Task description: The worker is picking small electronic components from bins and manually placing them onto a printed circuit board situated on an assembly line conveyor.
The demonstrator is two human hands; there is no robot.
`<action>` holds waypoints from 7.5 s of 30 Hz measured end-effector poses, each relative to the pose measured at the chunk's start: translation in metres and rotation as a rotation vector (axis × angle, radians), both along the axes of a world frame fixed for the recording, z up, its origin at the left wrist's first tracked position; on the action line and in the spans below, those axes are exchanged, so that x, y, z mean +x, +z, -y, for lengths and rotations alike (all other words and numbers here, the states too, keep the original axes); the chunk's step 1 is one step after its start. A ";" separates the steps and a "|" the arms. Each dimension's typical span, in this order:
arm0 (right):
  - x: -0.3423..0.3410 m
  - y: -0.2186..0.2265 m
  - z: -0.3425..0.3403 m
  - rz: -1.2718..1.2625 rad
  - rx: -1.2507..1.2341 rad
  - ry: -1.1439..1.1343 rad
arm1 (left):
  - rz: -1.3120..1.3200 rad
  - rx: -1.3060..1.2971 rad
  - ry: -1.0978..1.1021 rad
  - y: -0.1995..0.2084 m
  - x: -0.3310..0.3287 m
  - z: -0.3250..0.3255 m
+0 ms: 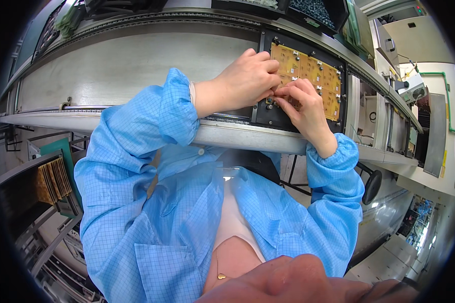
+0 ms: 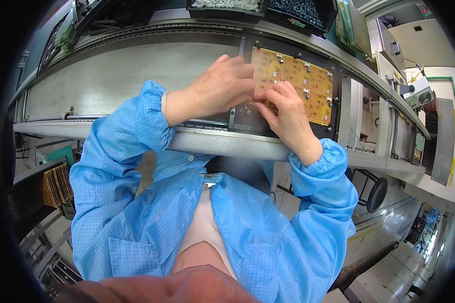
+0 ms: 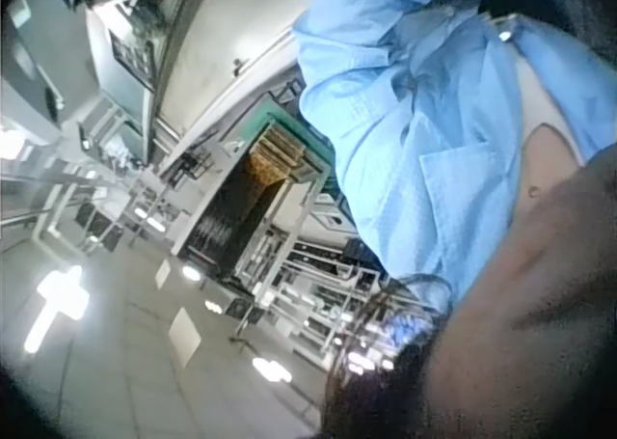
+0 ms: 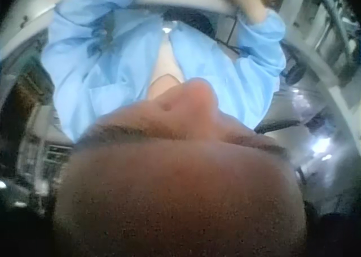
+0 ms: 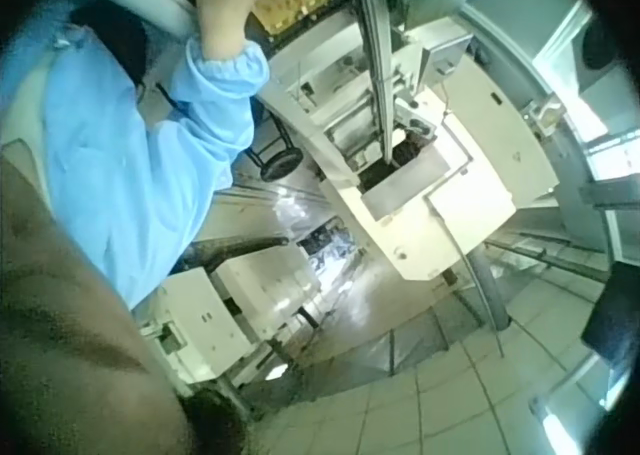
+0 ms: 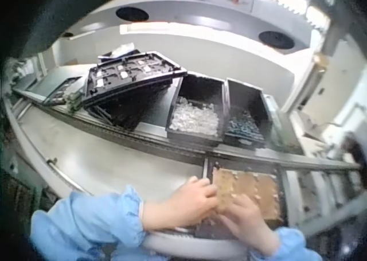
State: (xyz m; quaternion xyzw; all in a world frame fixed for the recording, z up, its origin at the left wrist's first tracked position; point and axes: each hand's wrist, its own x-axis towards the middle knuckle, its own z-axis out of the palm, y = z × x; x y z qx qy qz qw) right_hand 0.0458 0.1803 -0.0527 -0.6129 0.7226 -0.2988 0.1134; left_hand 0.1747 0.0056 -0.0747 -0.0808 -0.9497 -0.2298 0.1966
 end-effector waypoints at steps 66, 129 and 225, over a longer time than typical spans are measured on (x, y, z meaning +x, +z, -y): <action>-0.046 -0.002 -0.022 0.196 0.050 -0.321 | -0.199 0.583 0.125 0.010 -0.016 -0.009; -0.092 -0.034 0.028 0.080 -0.270 -0.315 | -0.315 -0.362 1.347 0.029 0.238 0.329; -0.071 -0.030 0.025 0.839 -0.154 -0.218 | 0.312 -0.010 0.167 0.035 0.035 0.084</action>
